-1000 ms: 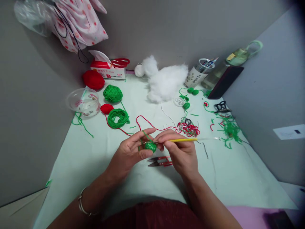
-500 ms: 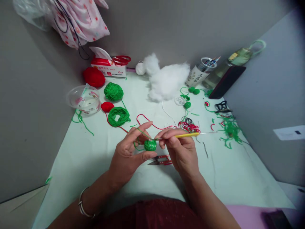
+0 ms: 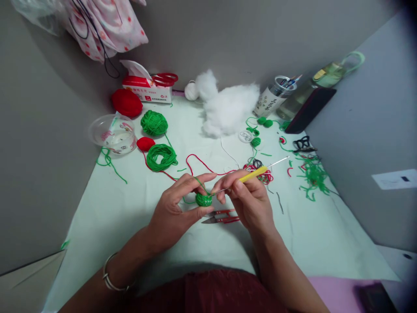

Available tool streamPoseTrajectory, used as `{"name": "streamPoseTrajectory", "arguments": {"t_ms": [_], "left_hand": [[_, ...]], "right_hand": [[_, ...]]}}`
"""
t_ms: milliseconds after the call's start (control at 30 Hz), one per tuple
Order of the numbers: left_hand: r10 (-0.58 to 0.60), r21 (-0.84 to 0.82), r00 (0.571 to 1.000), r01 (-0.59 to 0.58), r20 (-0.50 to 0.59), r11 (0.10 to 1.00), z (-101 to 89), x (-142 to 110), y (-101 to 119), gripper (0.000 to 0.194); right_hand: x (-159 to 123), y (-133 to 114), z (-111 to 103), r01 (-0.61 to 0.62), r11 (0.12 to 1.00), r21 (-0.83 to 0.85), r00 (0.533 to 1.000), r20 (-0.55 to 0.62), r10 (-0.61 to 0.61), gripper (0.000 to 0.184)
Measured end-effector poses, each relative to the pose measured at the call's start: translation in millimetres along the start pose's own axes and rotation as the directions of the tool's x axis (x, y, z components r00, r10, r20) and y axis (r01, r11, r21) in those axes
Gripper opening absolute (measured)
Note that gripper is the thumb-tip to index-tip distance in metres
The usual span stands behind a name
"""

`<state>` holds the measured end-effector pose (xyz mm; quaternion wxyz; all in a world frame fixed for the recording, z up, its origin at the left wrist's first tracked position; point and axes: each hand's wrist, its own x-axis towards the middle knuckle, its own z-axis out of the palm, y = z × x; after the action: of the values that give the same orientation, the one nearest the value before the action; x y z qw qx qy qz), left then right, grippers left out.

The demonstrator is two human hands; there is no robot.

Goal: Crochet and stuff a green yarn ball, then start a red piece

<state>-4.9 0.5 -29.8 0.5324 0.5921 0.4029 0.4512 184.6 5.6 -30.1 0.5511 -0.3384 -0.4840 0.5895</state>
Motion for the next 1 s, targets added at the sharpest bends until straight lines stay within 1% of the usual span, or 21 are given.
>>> {"name": "streamPoseTrajectory", "arguments": {"t_ms": [67, 167, 233, 300, 367, 433, 533, 600, 633, 700, 733, 767, 833, 900, 933, 1000], "left_hand": [[-0.011, -0.013, 1.0, 0.011, 0.001, 1.0, -0.2, -0.1, 0.8, 0.051], [-0.012, -0.011, 1.0, 0.012, -0.008, 1.0, -0.9, 0.1, 1.3, 0.05], [0.004, 0.002, 1.0, -0.004, -0.006, 1.0, -1.5, 0.3, 0.4, 0.049], [0.016, 0.013, 1.0, -0.016, 0.001, 1.0, -2.0, 0.2, -1.5, 0.051], [0.012, 0.008, 1.0, -0.012, 0.005, 1.0, -2.0, 0.0, -3.5, 0.052], [-0.009, -0.012, 1.0, 0.009, -0.006, 1.0, -1.3, -0.4, -5.0, 0.051], [-0.055, -0.048, 0.997, 0.053, -0.046, 0.997, 1.4, -1.7, -6.4, 0.043], [-0.084, -0.082, 0.993, 0.078, -0.081, 0.994, 4.4, -3.4, -6.9, 0.036], [-0.1, -0.107, 0.99, 0.09, -0.096, 0.99, 6.2, -4.7, -6.8, 0.036], [-0.133, -0.156, 0.984, 0.114, -0.121, 0.981, 10.0, -7.7, -6.0, 0.04], [-0.146, -0.168, 0.98, 0.123, -0.131, 0.978, 11.8, -9.3, -5.2, 0.04], [-0.156, -0.172, 0.978, 0.131, -0.142, 0.976, 13.5, -10.8, -4.2, 0.039], [-0.181, -0.182, 0.97, 0.151, -0.16, 0.972, 16.4, -13.0, -2.0, 0.033], [-0.233, -0.276, 0.962, 0.188, -0.142, 0.942, 18.5, -13.4, 0.2, 0.034], [-0.274, -0.36, 0.955, 0.217, -0.114, 0.907, 19.2, -12.8, 1.5, 0.037], [-0.358, -0.543, 0.933, 0.29, -0.022, 0.788, 19.8, -10.2, 4.3, 0.046]], "right_hand": [[-1.3, -0.2, -2.6, 0.003, 0.999, -0.032, 1.0, 0.014, -0.003, 0.021], [-4.1, -2.6, -5.0, 0.045, 0.996, -0.083, 0.998, 0.046, -0.041, 0.018], [-6.1, -5.9, -4.6, 0.091, 0.981, -0.169, 0.995, 0.062, -0.082, 0.018], [-7.8, -9.3, -2.5, 0.152, 0.942, -0.3, 0.987, 0.085, -0.133, 0.019], [-8.8, -11.1, 0.7, 0.243, 0.882, -0.403, 0.97, 0.125, -0.21, 0.019], [-9.0, -10.7, 4.0, 0.337, 0.823, -0.457, 0.941, 0.163, -0.295, 0.019], [-8.9, -7.7, 7.3, 0.44, 0.722, -0.534, 0.897, 0.221, -0.383, 0.02], [-10.1, -5.7, 8.7, 0.512, 0.614, -0.6, 0.854, 0.278, -0.44, 0.023], [-11.5, -4.9, 9.3, 0.54, 0.538, -0.647, 0.83, 0.306, -0.466, 0.025], [-15.7, -3.2, 10.9, 0.543, 0.377, -0.751, 0.806, 0.339, -0.485, 0.03], [-18.3, -2.2, 11.7, 0.518, 0.319, -0.793, 0.809, 0.334, -0.484, 0.032], [-21.0, -1.0, 12.5, 0.485, 0.289, -0.825, 0.82, 0.314, -0.478, 0.035], [-26.0, 1.9, 13.5, 0.441, 0.303, -0.845, 0.838, 0.266, -0.477, 0.041], [-29.4, 4.8, 13.1, 0.442, 0.32, -0.838, 0.836, 0.255, -0.485, 0.047], [-30.3, 5.8, 12.4, 0.452, 0.312, -0.836, 0.832, 0.268, -0.486, 0.051], [-30.9, 6.6, 11.0, 0.477, 0.287, -0.831, 0.818, 0.299, -0.492, 0.056]]}}
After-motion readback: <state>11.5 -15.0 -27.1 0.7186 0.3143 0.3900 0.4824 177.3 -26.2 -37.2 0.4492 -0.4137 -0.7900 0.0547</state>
